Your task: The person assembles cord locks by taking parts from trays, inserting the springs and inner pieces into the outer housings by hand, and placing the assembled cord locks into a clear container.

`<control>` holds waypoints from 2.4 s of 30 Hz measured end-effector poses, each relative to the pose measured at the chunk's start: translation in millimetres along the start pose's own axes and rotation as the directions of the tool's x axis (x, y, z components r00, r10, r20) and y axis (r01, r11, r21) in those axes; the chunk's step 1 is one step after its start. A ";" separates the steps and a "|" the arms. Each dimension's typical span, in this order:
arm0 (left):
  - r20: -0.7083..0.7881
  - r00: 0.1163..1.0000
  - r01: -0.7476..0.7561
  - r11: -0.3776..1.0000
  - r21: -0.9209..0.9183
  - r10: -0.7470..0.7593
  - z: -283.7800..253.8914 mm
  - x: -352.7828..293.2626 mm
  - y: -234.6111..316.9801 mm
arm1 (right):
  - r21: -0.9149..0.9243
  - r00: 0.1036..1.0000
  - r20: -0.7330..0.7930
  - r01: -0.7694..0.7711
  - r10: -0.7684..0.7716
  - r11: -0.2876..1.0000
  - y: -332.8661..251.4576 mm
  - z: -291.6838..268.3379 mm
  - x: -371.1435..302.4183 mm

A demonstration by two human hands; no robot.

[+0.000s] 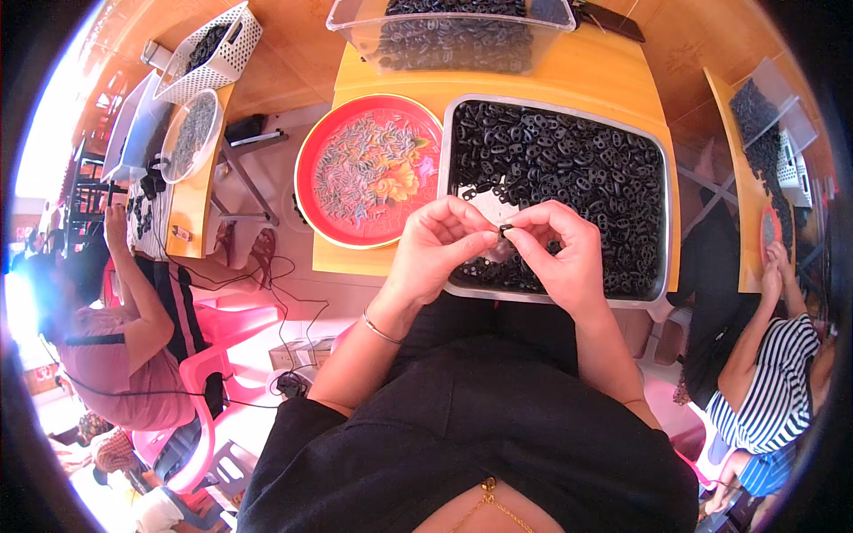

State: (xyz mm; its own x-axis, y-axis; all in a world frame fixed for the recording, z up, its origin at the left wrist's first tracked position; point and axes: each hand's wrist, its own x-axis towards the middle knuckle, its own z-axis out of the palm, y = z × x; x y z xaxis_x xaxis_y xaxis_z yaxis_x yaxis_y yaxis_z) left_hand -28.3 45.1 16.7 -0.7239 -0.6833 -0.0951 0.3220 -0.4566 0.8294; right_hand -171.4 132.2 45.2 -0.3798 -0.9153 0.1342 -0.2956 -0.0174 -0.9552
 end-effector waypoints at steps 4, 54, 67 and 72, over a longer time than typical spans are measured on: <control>0.009 1.000 -0.014 1.000 0.025 0.014 -0.7 0.1 -1.1 | 0.005 1.000 -0.004 0.012 -0.012 1.000 -1.4 -0.2 -0.3; -0.003 0.998 -0.066 0.980 0.188 0.067 10.6 -7.1 0.9 | 0.214 0.994 0.034 -0.107 0.102 0.971 8.1 3.2 -7.6; -0.017 0.995 -0.095 0.966 0.242 0.102 6.7 -6.4 2.0 | 0.374 0.981 0.059 -0.195 0.186 0.907 12.5 5.1 -8.2; -0.040 0.996 -0.067 0.975 0.213 0.078 5.2 -6.6 2.7 | 0.359 0.972 0.082 -0.234 0.219 0.904 11.4 4.3 -7.6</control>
State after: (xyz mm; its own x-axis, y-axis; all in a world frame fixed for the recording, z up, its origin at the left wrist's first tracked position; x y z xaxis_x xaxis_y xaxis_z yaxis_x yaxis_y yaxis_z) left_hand -25.8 51.4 22.4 -0.6717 -0.7390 -0.0525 0.2325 -0.2776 0.9321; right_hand -168.2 137.2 32.1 -0.3625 -0.9266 -0.1003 0.1360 0.0538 -0.9892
